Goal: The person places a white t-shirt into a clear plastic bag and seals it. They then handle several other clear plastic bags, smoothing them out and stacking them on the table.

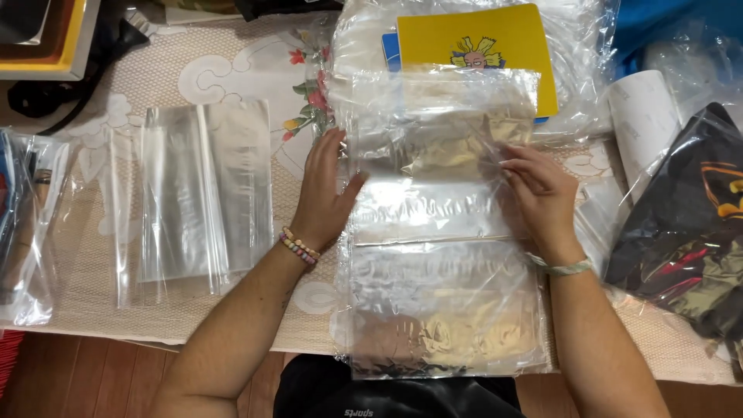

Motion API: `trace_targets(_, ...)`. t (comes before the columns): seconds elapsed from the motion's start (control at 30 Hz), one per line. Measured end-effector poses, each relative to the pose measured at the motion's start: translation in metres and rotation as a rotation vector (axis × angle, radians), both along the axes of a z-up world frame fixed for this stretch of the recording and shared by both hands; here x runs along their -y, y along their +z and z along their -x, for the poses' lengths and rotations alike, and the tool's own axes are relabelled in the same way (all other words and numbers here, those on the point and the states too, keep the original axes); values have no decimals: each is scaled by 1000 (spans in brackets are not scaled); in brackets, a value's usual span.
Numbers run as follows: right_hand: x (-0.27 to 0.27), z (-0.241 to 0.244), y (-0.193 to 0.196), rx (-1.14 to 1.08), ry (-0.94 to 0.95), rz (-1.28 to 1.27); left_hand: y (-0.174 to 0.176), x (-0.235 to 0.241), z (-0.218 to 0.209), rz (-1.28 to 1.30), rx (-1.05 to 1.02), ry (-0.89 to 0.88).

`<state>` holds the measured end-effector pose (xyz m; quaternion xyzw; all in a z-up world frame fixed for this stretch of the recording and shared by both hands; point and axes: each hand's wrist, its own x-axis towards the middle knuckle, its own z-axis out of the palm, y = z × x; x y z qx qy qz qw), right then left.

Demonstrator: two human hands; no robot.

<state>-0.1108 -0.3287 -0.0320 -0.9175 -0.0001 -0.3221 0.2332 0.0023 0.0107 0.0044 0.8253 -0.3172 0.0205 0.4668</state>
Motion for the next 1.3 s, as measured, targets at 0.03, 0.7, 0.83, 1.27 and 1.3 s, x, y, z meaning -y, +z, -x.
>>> trace_targets(0.03,-2,4,10,-44,101,-235,2,-1,-1,119,-109,2)
trace_targets(0.7,-4,33,72,-748,-207,-741,55,-20,19,438,-1200,383)
trace_targets(0.83,2,12,29,-546,-194,-762,41,-8,15,389,-1146,181)
trace_targets(1.27,-26,7,30,-243,-66,-875,31,12,20,334,-1028,94)
trace_targets(1.3,-25,8,30,-243,-65,-875,30,9,21,335,-1028,96)
